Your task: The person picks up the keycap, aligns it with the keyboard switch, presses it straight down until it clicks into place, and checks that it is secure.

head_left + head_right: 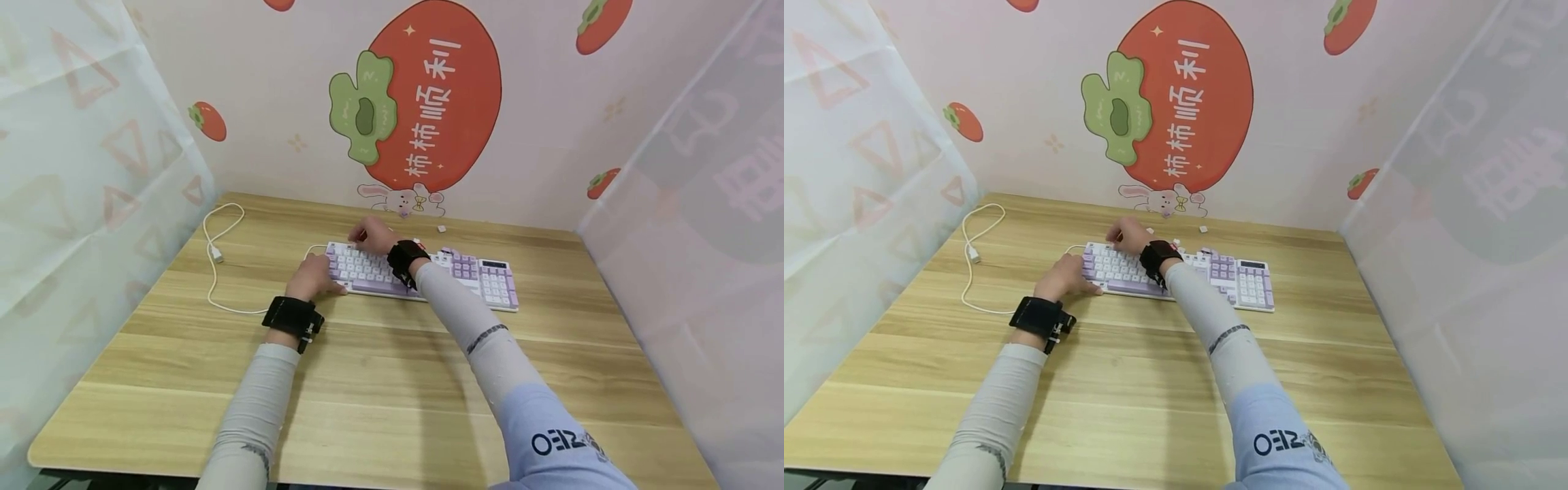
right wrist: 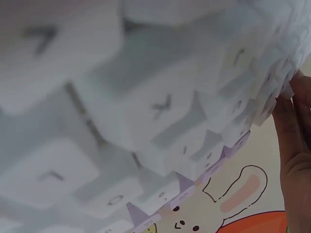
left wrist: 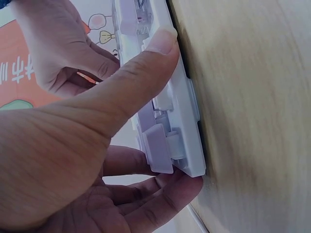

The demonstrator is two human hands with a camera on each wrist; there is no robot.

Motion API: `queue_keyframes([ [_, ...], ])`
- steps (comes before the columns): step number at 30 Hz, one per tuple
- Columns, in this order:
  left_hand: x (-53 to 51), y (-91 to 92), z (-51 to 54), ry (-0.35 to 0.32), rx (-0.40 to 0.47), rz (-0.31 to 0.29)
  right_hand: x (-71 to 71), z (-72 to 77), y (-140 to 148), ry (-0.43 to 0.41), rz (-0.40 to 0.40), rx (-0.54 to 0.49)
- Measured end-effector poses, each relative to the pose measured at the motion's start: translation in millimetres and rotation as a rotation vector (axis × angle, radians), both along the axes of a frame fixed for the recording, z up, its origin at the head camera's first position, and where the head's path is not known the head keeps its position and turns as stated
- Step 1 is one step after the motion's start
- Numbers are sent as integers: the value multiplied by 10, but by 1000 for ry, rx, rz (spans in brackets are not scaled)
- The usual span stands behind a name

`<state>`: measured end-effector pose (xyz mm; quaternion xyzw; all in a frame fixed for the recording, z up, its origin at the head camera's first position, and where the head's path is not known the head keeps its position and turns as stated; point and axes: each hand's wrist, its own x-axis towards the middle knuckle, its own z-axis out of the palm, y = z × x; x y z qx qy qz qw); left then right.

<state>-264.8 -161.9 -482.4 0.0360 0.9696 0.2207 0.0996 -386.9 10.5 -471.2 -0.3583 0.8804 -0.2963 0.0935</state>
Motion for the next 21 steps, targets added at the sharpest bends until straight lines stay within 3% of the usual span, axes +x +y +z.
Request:
queue_keyframes([
  [9,4,2,11,-29,13,17,13,23,-61,23,-84,26],
  [16,-2,8,16,-9,7,5,37,57,-110,1,-95,50],
  [21,-8,0,15,-2,-5,2,54,87,-136,88,-74,108],
])
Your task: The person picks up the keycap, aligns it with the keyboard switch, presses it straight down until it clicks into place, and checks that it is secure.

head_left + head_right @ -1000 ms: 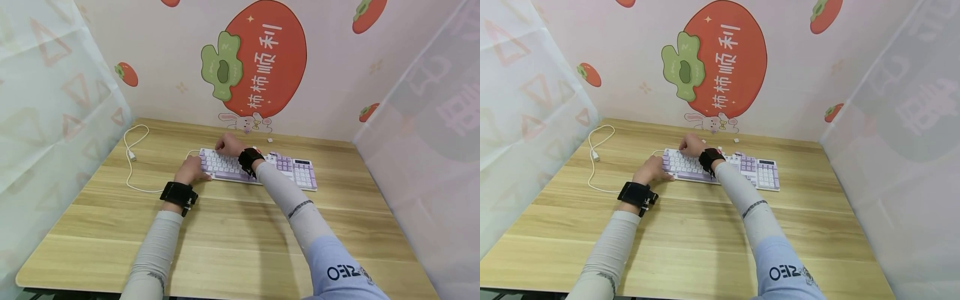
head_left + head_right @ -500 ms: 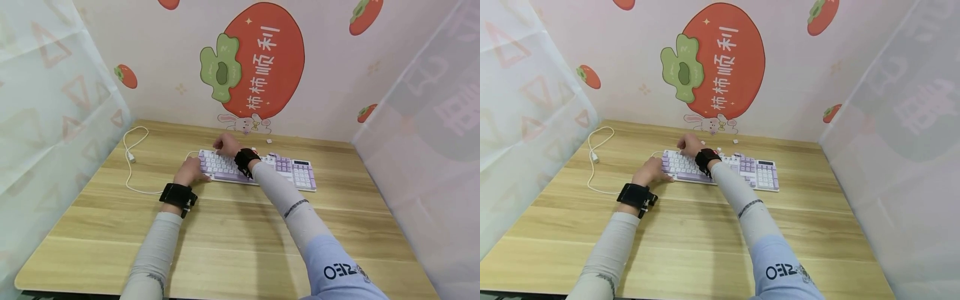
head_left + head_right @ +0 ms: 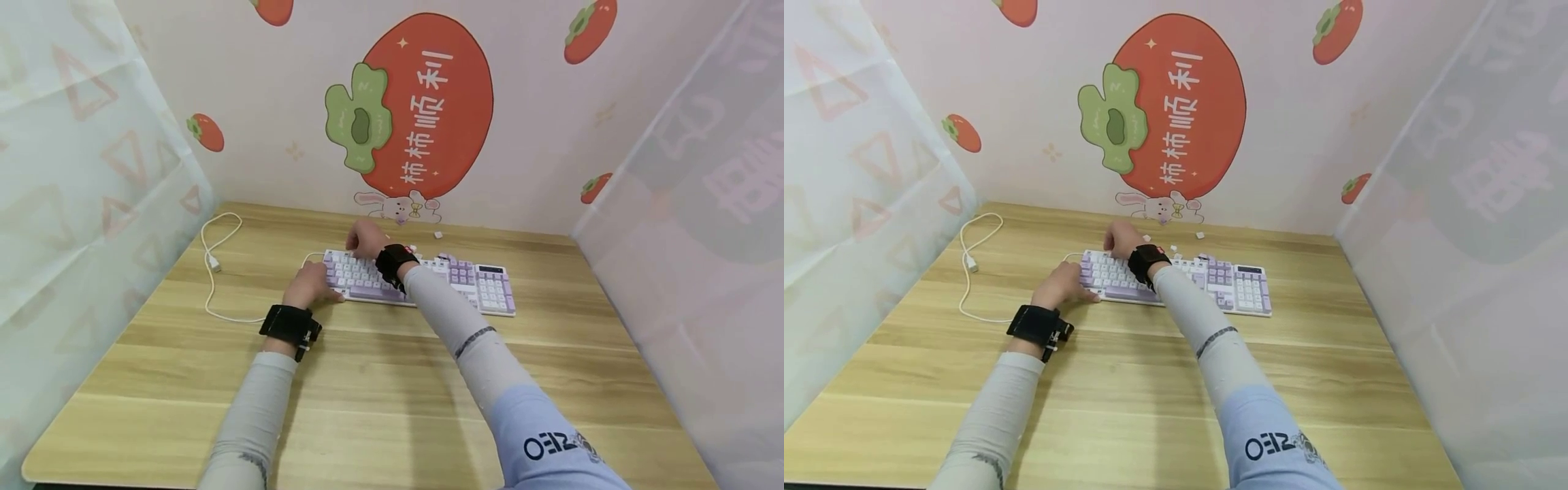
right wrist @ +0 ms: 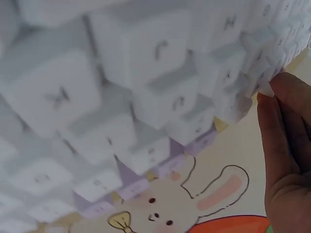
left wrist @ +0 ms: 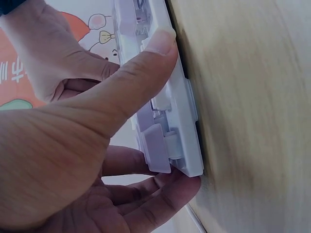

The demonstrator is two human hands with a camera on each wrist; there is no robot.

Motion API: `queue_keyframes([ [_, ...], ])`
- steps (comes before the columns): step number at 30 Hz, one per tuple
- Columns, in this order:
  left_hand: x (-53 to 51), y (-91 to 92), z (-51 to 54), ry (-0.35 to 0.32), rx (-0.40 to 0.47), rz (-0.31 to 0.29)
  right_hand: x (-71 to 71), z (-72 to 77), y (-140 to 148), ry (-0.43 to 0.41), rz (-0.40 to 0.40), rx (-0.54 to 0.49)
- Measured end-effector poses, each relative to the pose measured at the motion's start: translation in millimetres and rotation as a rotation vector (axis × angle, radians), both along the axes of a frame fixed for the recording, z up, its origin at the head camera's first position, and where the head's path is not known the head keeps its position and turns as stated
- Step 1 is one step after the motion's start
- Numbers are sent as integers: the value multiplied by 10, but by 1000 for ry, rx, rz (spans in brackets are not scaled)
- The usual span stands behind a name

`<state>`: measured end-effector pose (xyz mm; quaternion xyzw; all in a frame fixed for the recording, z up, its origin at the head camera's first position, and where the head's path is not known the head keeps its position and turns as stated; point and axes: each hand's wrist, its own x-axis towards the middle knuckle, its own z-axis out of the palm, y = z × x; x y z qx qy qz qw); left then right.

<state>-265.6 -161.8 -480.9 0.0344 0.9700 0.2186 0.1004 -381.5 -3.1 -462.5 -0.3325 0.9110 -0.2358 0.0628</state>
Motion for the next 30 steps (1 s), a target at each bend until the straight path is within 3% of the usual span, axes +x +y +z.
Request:
queue_keyframes([
  [3,-3,0,-12,1,0,-2,-13,-3,-8,45,34,59],
  [6,-9,4,-18,-6,2,-1,-22,2,6,29,52,69],
  [12,-11,-1,-18,-8,7,1,-2,4,15,8,23,13],
  [19,8,-41,-18,8,10,-4,47,-66,-10,11,-29,17],
  [23,-1,-46,-7,18,32,-7,0,-85,36,-32,-34,-9],
  [27,-20,-33,-26,4,39,-14,-91,-80,174,-157,20,-30],
  [30,-32,-24,-50,2,32,-11,-143,-25,372,-246,-18,-33],
])
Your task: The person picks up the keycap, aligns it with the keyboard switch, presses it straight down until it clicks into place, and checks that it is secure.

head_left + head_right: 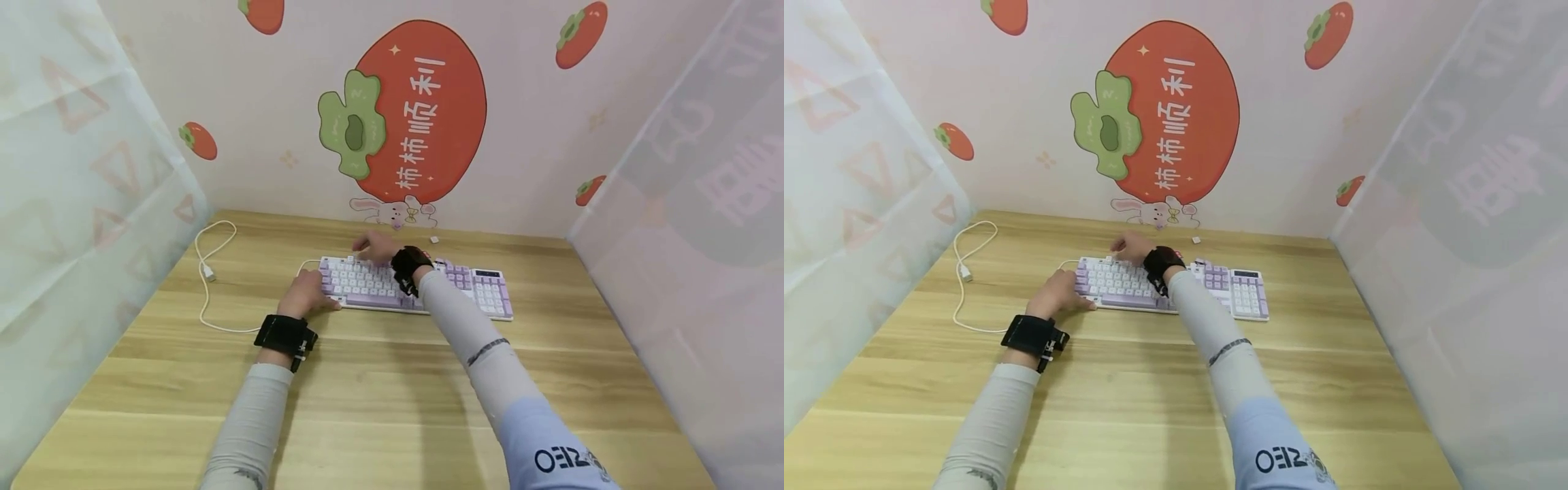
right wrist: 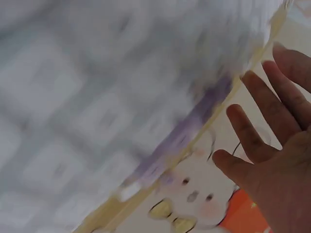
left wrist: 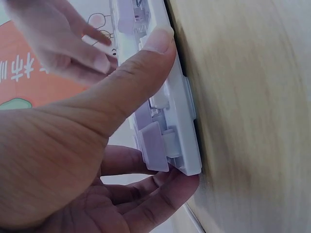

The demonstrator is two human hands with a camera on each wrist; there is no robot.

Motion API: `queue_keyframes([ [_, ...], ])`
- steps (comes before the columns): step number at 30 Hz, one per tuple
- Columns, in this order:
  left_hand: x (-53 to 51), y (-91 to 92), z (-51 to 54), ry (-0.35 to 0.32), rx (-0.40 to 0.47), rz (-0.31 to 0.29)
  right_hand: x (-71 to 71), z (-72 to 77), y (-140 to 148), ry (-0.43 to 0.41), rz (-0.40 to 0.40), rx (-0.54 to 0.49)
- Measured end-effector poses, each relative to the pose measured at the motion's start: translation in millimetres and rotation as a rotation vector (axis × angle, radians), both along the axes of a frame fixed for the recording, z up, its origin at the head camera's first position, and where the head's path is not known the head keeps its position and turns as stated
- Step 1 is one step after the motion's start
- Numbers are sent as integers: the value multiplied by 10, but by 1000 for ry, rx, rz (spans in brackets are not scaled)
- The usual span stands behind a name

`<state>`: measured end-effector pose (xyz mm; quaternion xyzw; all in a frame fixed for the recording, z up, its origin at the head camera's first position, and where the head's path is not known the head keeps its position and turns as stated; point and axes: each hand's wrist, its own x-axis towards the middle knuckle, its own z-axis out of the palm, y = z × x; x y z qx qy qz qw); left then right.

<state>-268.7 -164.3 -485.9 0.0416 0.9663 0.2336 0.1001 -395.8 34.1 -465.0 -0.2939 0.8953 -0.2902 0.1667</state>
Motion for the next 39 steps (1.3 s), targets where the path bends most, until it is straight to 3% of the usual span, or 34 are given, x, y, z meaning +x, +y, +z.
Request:
queue_keyframes([
  [4,-1,9,-4,16,-10,0,-128,4,385,4,-163,42],
  [7,-2,5,-7,23,-16,-6,-335,-148,667,17,-316,109],
  [9,-5,-7,-10,25,-17,-6,-408,-258,801,41,-356,157],
  [11,-2,-18,-18,22,-15,0,-392,-314,876,29,-359,185],
  [15,-6,-23,-25,15,-11,7,-196,-261,921,49,-252,173],
  [19,-17,-16,-23,23,-10,-1,-97,-196,906,76,-223,154],
  [33,6,0,-18,8,-4,17,-114,-126,905,61,-273,29],
  [39,29,10,13,3,-4,6,-50,-28,877,92,-232,-16],
])
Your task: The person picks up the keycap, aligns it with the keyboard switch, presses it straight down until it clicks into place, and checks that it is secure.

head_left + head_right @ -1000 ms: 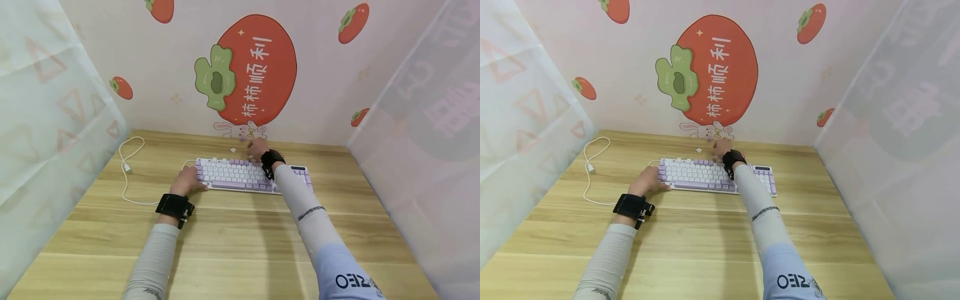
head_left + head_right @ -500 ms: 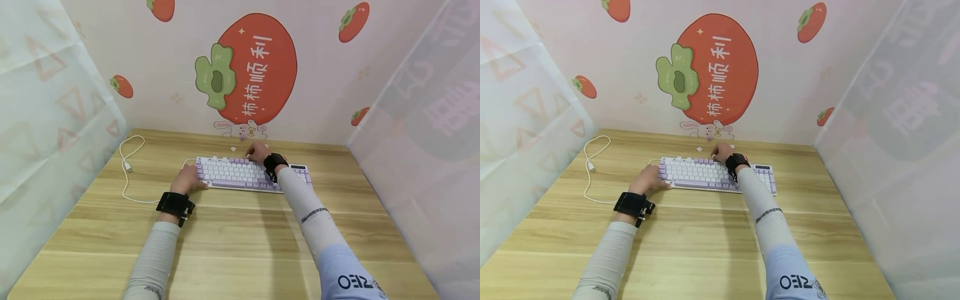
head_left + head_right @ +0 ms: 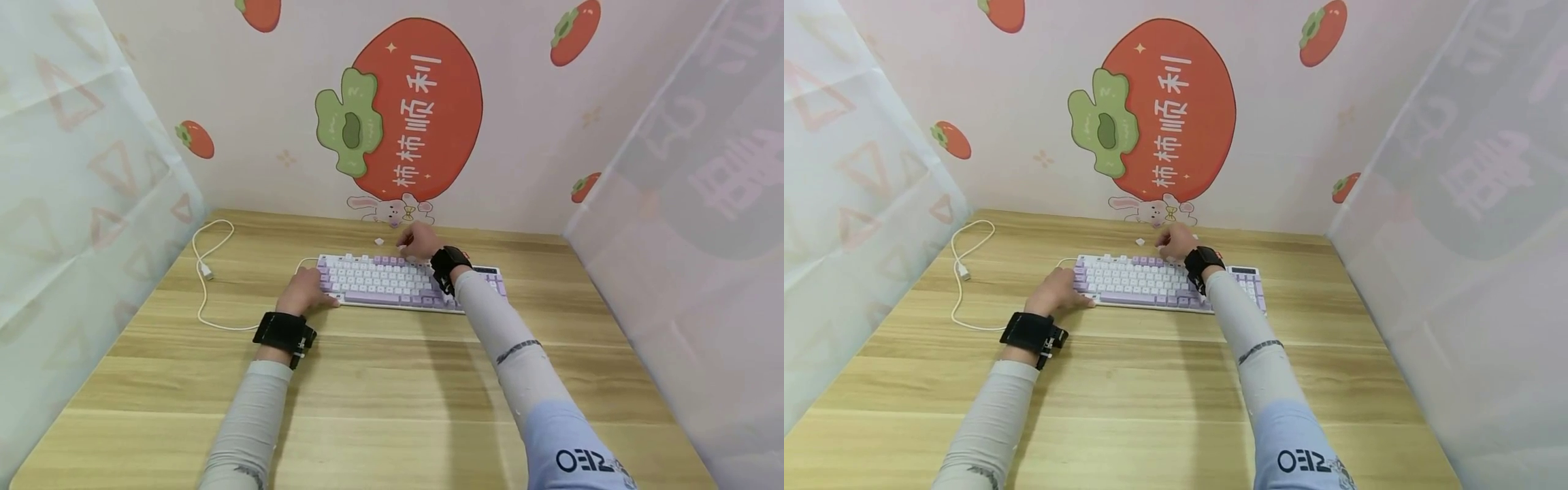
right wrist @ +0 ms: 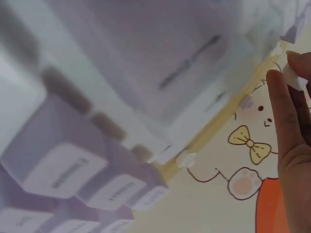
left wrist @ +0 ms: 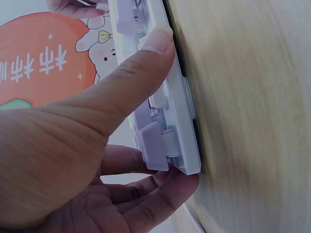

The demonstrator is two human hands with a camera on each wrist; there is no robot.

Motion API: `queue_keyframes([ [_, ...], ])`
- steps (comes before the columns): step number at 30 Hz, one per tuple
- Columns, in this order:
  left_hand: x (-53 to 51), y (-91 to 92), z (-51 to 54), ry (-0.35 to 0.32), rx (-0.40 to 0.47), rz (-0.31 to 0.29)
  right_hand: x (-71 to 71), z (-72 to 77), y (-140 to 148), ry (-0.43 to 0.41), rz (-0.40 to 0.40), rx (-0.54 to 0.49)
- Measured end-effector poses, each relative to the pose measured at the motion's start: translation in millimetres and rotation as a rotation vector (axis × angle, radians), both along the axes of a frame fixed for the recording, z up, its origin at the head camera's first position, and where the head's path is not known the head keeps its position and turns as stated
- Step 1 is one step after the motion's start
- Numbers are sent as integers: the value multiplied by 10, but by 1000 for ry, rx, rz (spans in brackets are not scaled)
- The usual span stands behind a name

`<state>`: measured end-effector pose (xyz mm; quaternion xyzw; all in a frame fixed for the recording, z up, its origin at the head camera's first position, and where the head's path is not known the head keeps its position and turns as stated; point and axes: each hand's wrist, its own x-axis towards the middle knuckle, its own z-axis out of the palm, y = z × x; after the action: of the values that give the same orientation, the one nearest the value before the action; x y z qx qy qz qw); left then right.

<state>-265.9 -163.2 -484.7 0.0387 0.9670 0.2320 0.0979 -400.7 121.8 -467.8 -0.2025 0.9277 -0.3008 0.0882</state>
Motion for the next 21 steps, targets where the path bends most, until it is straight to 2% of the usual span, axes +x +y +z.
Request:
queue_keyframes([
  [5,-5,-9,7,3,-6,-3,96,78,-43,49,60,-21],
  [11,-18,-16,-3,1,-6,2,113,64,-62,66,107,-24],
  [18,-7,-7,-15,-6,-4,-2,95,27,-49,26,97,-59],
  [21,-1,-7,-7,-6,1,1,97,35,-52,33,101,-67],
])
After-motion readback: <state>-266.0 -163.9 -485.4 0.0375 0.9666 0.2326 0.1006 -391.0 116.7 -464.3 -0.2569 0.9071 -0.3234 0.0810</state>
